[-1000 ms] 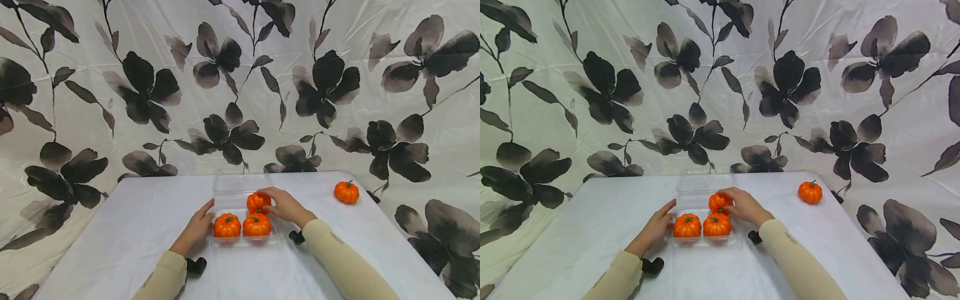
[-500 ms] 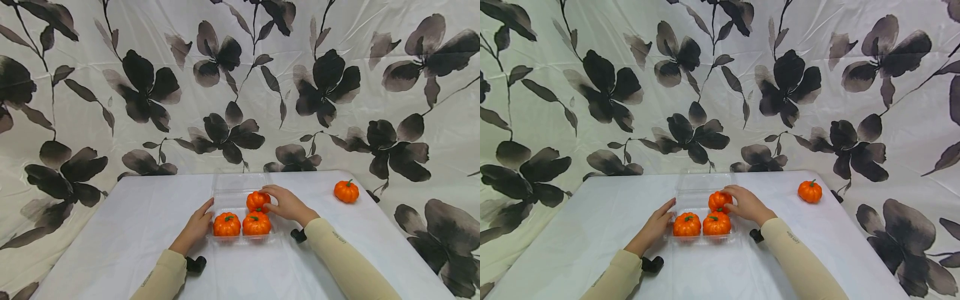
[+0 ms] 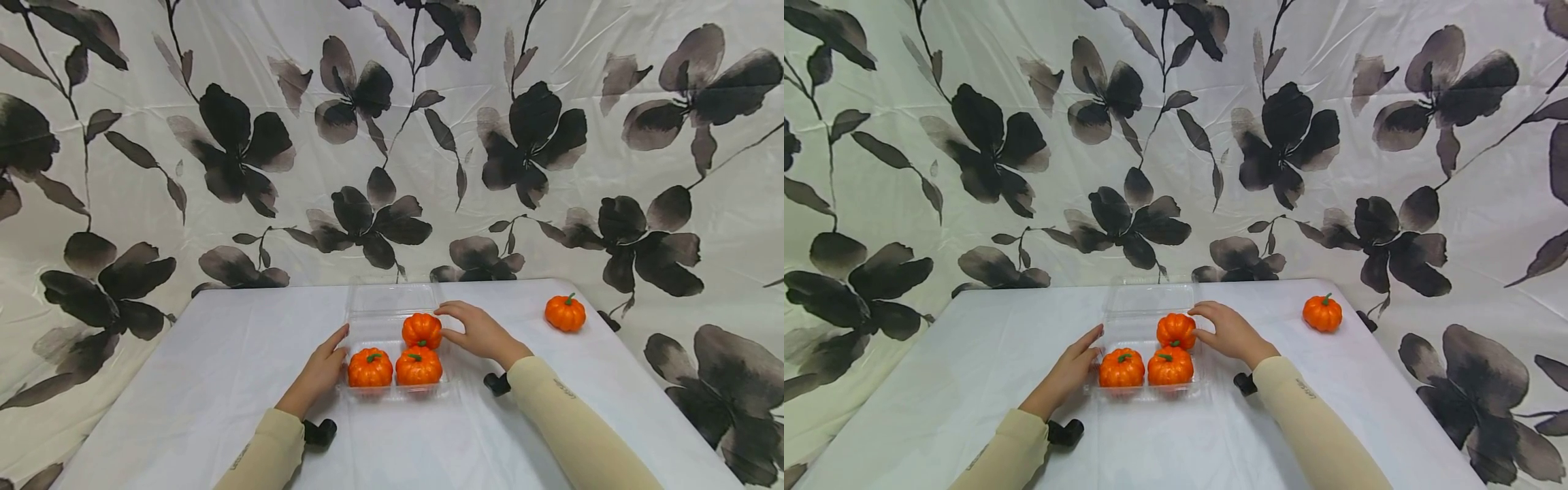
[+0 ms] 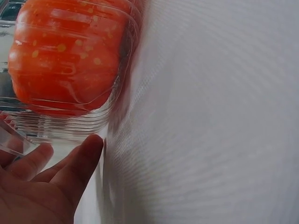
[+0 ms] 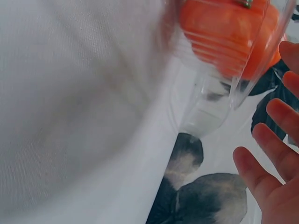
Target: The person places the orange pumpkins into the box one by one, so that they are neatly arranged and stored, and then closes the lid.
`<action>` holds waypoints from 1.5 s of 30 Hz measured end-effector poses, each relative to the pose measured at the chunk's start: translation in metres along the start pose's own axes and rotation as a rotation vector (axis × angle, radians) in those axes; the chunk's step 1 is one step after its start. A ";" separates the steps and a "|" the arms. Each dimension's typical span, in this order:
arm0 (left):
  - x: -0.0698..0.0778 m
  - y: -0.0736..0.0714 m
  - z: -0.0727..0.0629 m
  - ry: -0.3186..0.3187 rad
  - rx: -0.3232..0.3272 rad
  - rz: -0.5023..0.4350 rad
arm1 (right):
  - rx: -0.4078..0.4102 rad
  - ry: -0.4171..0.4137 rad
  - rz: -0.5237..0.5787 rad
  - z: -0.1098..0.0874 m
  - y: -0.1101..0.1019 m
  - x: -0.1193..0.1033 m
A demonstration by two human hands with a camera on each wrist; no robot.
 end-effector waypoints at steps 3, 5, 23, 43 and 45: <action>0.001 0.000 0.000 -0.002 0.000 -0.003 | 0.002 0.010 -0.002 -0.003 -0.001 0.003; 0.001 0.000 -0.001 -0.001 -0.002 -0.008 | 0.009 0.010 0.004 -0.004 -0.002 0.005; 0.002 0.000 -0.003 -0.010 -0.011 -0.016 | 0.047 0.146 0.029 -0.019 -0.010 0.025; 0.004 0.000 -0.004 -0.005 -0.011 -0.012 | 0.098 0.230 0.039 -0.039 -0.025 0.053; 0.004 0.000 -0.004 -0.007 -0.012 -0.014 | 0.103 0.240 0.041 -0.041 -0.026 0.056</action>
Point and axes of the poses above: each hand's wrist, its own z-axis towards the middle knuckle, its own y-axis out of the palm, x = y × z, the point moved 1 cm from there along z, towards the middle knuckle, and after that the axes turned 11 degrees about -x, right-handed, at the moved point
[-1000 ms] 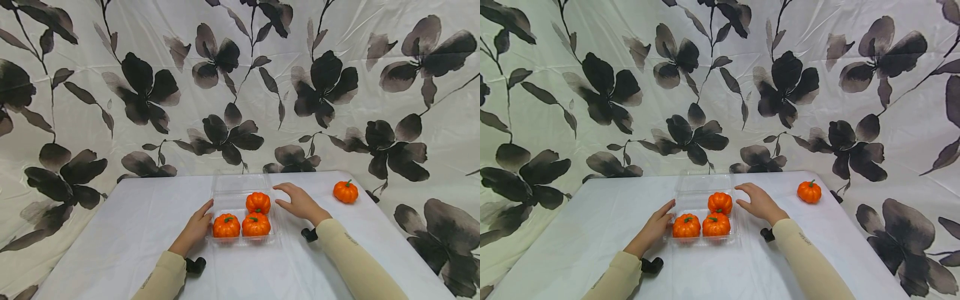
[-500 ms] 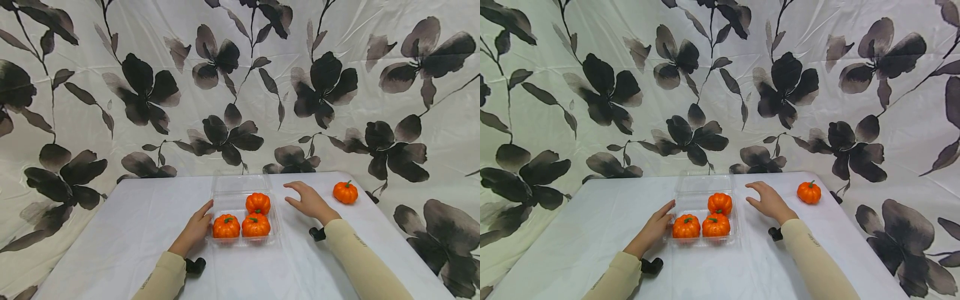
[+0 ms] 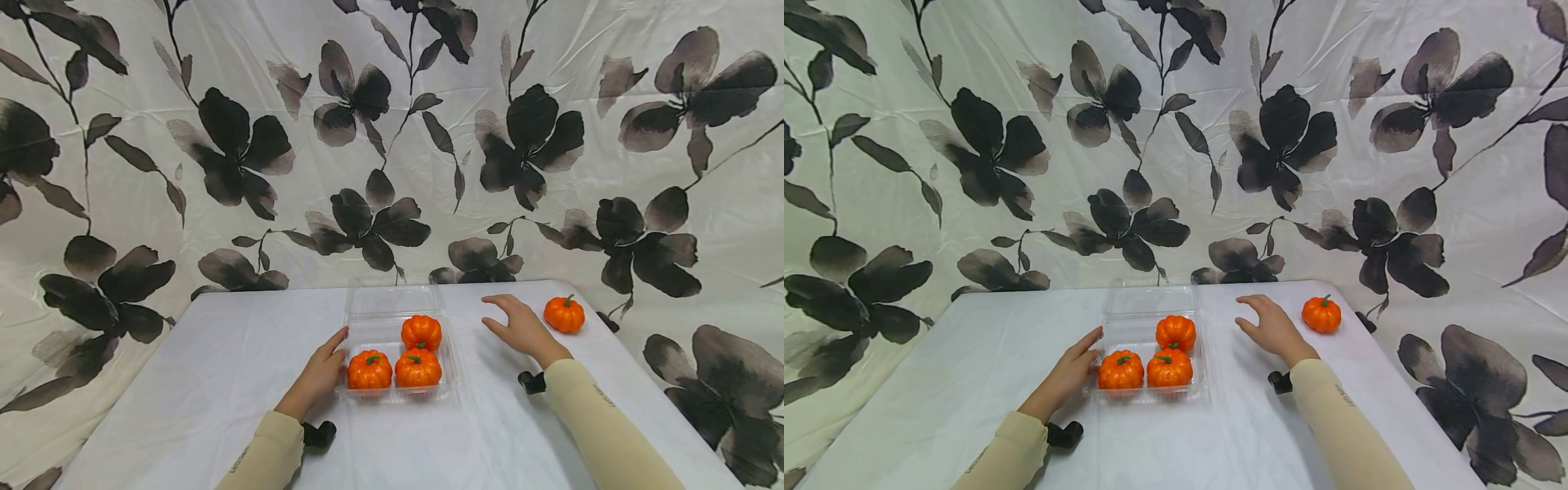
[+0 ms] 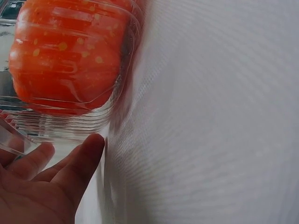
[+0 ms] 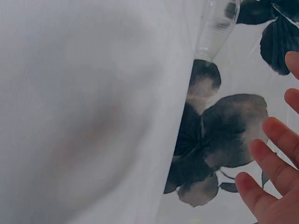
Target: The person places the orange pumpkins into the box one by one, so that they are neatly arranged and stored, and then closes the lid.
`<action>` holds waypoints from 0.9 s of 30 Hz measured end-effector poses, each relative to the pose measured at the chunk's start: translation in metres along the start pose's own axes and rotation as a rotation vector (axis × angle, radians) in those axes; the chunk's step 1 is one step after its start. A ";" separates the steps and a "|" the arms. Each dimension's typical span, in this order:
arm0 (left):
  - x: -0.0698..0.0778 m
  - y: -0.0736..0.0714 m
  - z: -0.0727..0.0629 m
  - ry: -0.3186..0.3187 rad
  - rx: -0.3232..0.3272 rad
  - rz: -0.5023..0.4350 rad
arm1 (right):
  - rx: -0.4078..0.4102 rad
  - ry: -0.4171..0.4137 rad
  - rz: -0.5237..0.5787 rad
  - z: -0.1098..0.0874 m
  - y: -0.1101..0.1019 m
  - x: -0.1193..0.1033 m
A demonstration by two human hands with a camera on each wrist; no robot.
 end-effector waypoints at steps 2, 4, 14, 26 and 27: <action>0.000 0.000 0.000 -0.002 -0.001 -0.005 | 0.002 0.012 0.002 -0.002 -0.001 0.003; 0.000 0.000 0.000 -0.004 0.002 -0.001 | 0.003 0.031 0.000 -0.003 -0.002 0.005; 0.000 0.000 0.001 -0.013 0.002 -0.005 | 0.037 0.096 0.019 -0.009 -0.009 0.018; -0.001 0.000 0.002 -0.020 -0.003 -0.012 | 0.063 0.169 0.068 -0.018 -0.013 0.035; -0.001 0.000 0.002 -0.017 0.000 -0.012 | 0.065 0.171 0.068 -0.019 -0.013 0.037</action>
Point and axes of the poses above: each hand's wrist, its own z-axis towards the middle knuckle, its own y-axis out of the palm, x = y × z, the point moved 1 cm from there along z, towards the middle knuckle, and after that the axes turned 11 degrees about -x, right-handed, at the moved point
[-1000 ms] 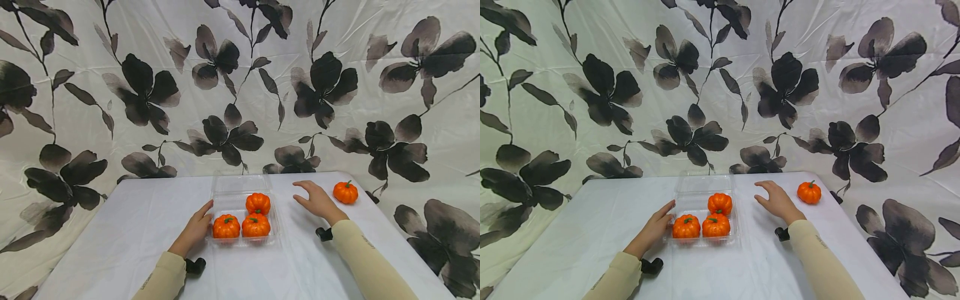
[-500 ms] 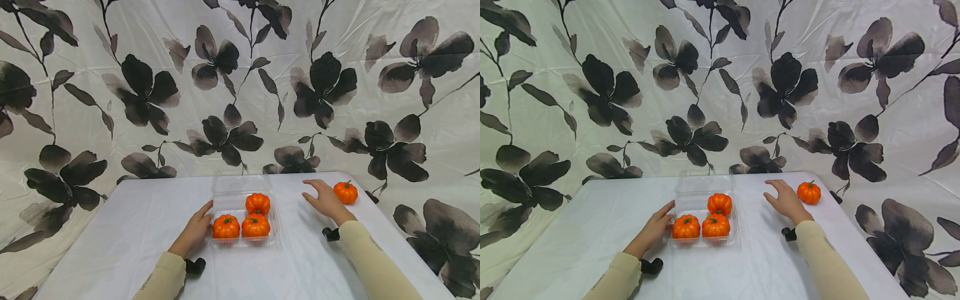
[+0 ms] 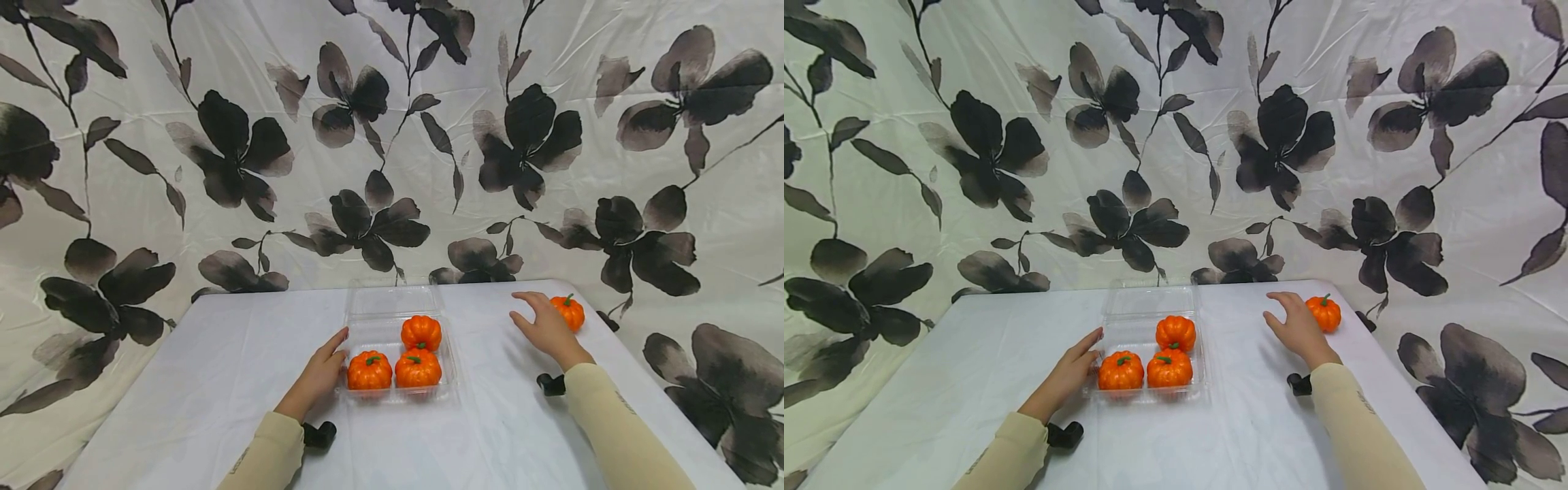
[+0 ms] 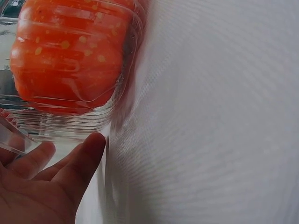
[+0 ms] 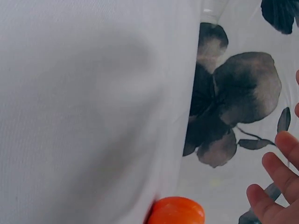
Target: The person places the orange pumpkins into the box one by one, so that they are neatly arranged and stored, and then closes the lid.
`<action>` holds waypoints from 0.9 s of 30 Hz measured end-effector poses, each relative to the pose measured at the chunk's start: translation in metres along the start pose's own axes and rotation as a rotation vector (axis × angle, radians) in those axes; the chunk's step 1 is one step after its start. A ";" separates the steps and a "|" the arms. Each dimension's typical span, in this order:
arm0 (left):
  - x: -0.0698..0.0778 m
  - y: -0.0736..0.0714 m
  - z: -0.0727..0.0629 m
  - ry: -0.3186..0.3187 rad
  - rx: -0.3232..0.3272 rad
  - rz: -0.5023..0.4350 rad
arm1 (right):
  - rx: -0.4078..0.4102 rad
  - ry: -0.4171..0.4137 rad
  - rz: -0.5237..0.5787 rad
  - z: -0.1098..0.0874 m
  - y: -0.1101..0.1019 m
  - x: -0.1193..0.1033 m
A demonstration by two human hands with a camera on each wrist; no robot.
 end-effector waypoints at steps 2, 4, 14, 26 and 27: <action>0.000 0.000 -0.001 0.001 0.003 0.003 | 0.008 0.006 0.003 0.000 -0.001 0.004; 0.000 0.000 -0.001 -0.003 0.003 -0.002 | 0.020 0.018 0.005 -0.001 -0.002 0.007; -0.002 0.002 -0.001 -0.016 -0.001 -0.006 | 0.129 0.104 0.018 -0.004 -0.005 0.018; 0.001 0.002 -0.001 -0.024 0.000 -0.008 | 0.210 0.151 0.043 -0.008 -0.008 0.031; 0.001 0.002 -0.001 -0.026 0.001 -0.007 | 0.222 0.147 0.043 -0.009 -0.008 0.032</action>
Point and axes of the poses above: each hand's wrist, its own z-axis towards the middle knuckle, its own y-axis out of the palm, x = y × z, the point moved 1 cm from there along z, towards the middle knuckle, and after that the axes turned 11 degrees about -x, right-handed, at the moved point
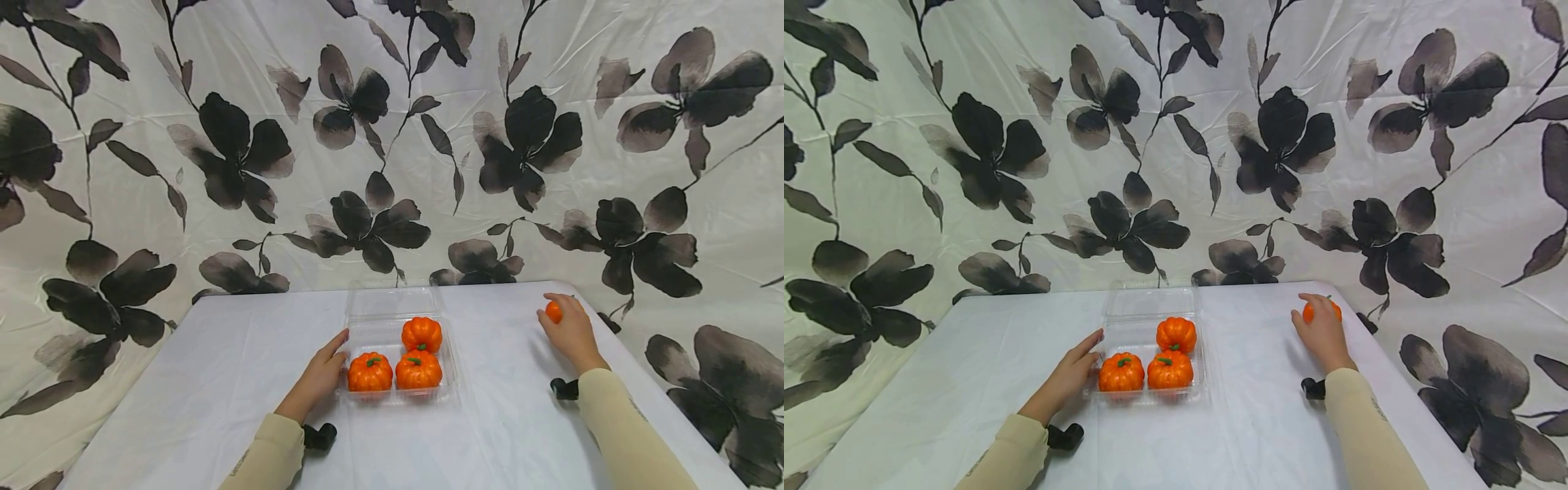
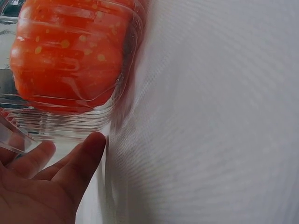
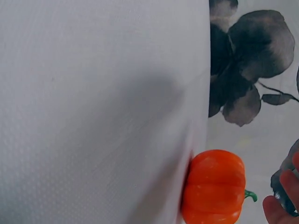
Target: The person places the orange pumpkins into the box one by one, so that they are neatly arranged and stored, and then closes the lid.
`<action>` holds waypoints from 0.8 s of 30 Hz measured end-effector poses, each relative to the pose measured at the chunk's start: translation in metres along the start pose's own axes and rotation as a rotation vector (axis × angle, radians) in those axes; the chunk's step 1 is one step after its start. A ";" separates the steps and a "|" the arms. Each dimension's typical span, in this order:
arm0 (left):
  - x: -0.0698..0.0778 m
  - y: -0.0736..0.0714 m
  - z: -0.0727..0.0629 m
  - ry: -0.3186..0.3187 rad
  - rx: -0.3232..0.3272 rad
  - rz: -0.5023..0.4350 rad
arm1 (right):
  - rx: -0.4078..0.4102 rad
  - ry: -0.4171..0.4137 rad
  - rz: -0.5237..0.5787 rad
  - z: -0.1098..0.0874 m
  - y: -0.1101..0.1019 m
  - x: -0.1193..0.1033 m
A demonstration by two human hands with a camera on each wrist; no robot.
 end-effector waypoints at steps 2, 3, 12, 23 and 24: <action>0.000 0.000 0.000 -0.002 0.003 0.005 | 0.024 -0.003 0.007 0.000 -0.001 0.003; 0.000 0.000 0.000 -0.004 0.003 0.005 | 0.038 -0.008 0.011 0.000 -0.001 0.005; 0.000 0.000 0.000 0.007 0.004 0.008 | 0.081 0.021 0.083 -0.001 -0.006 0.018; -0.001 0.000 0.001 0.005 0.005 0.011 | 0.019 0.156 0.147 -0.002 -0.010 0.025; -0.001 0.000 0.001 0.011 0.005 0.012 | 0.017 0.165 0.153 -0.002 -0.010 0.025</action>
Point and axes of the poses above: each hand's wrist, its own z-axis towards the middle knuckle, its own y-axis out of the palm, x = y × z, the point moved 1 cm from there along z, towards the middle knuckle, and after that the axes turned 11 degrees about -x, right-handed, at the moved point
